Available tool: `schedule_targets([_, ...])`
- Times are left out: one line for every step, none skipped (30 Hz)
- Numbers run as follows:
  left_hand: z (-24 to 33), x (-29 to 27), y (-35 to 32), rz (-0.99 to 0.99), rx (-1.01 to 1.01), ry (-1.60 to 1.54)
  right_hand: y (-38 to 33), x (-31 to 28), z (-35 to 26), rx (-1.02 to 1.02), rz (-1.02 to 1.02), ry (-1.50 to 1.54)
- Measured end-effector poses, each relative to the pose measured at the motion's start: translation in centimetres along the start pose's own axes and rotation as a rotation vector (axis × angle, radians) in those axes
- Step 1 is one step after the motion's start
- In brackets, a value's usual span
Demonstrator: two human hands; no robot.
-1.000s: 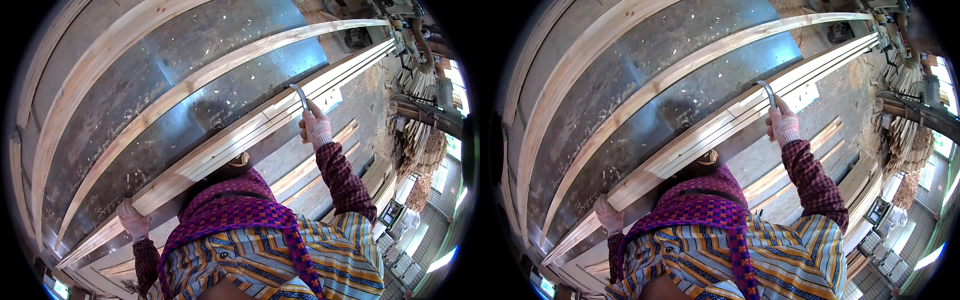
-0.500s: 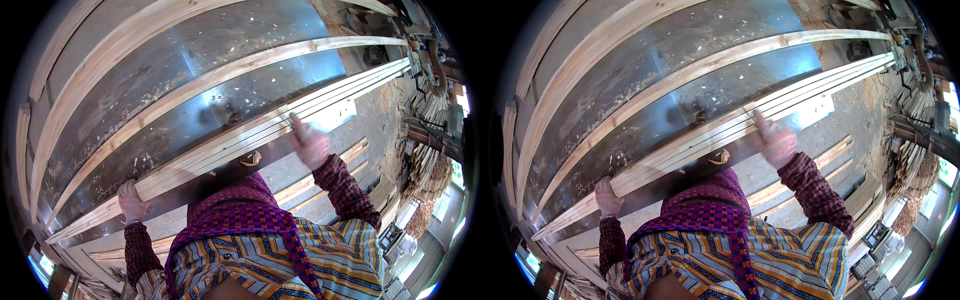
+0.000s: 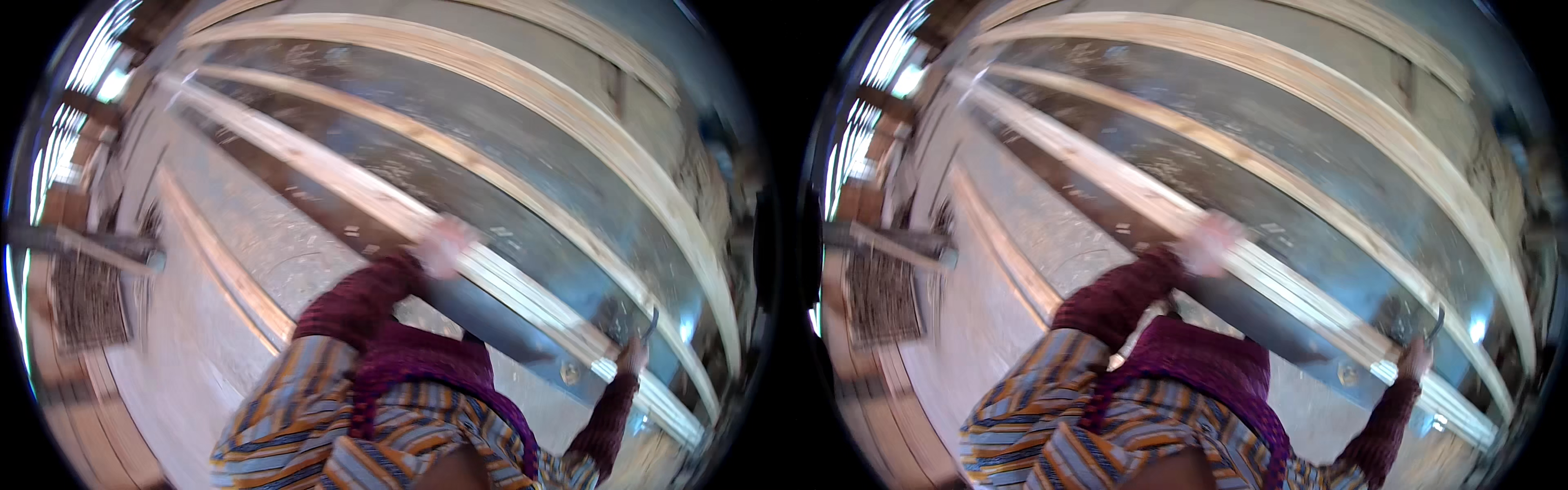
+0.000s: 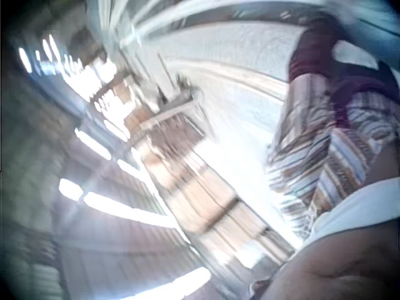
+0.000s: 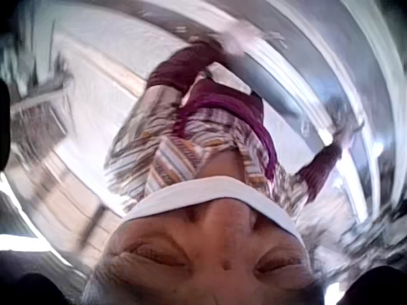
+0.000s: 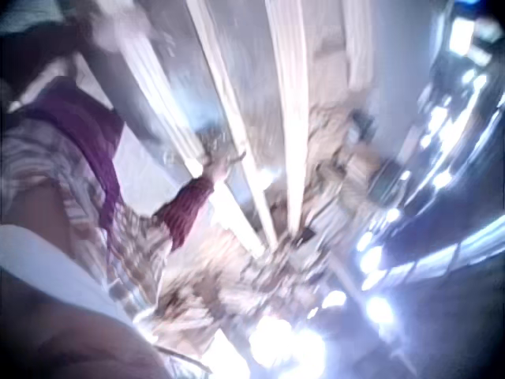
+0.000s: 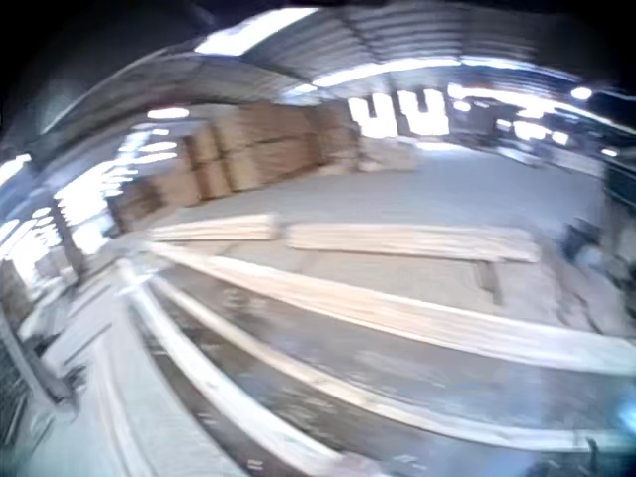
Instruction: The person picks up wooden planks by hand, slides them across a metal table, and stacks them in different piles on the warehouse floor.
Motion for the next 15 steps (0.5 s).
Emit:
schedule_targets([0.4, -0.5, -0.6, -0.031, 0.029, 0.053, -4.7, 4.9, -2.3, 0.021, 0.058, -0.012])
schedule_targets([0.0, -1.3, -1.6, 0.094, 0.107, 0.055, -9.4, 8.9, -5.3, -0.069, -0.055, -0.035])
schedule_targets([0.4, -3.6, -3.4, 0.130, 0.154, 0.067, -13.0, 12.2, -6.1, -0.144, -0.140, -0.058])
schedule_targets([0.8, -4.9, -4.8, 0.004, 0.118, 0.078, -15.2, 16.4, -6.5, -0.162, -0.178, -0.051])
schedule_targets([0.2, -3.4, -8.5, 0.380, 0.119, 0.116, -17.7, 20.2, -6.5, -0.171, -0.211, -0.050])
schedule_targets([-0.8, -4.6, -11.7, 0.346, 0.090, -0.015, -20.1, 23.3, -6.6, -0.239, -0.330, -0.154])
schedule_targets([-2.1, -5.8, -15.5, 0.314, 0.061, -0.145, -22.2, 27.2, -6.5, -0.249, -0.363, -0.215])
schedule_targets([-4.1, -5.4, -19.6, 0.337, -0.016, -0.189, -25.5, 30.7, -7.5, -0.315, -0.422, -0.287])
schedule_targets([-6.7, -4.3, -23.2, 0.362, -0.072, -0.227, -26.5, 33.0, -7.8, -0.416, -0.441, -0.489])
schedule_targets([-9.2, -1.8, -27.1, 0.395, -0.234, -0.387, -23.8, 35.5, -5.3, -0.564, -0.467, -0.472])
schedule_targets([-10.6, -1.8, -31.6, 0.343, -0.428, -0.445, -25.9, 38.5, -7.2, -0.658, -0.553, -0.580])
schedule_targets([-13.0, 1.5, -36.4, 0.382, -0.481, -0.467, -28.4, 41.9, -9.0, -0.819, -0.541, -0.597])
schedule_targets([-14.3, 2.6, -40.2, 0.296, -0.683, -0.501, -30.5, 45.1, -11.2, -0.814, -0.626, -0.699])
schedule_targets([-15.2, 2.9, -43.5, 0.223, -0.766, -0.458, -32.0, 48.3, -12.7, -0.892, -0.590, -0.852])
schedule_targets([-16.0, 3.2, -46.1, 0.149, -0.854, -0.413, -33.0, 51.4, -13.8, -0.845, -0.549, -0.969])
Point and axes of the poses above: each hand's wrist, its own y-axis towards the middle knuckle, its own x-axis out of the palm, z = x × y, the point moved 1 cm from there along y, towards the middle knuckle, and after that the axes turned 2 degrees about y, right-handed, at the moved point
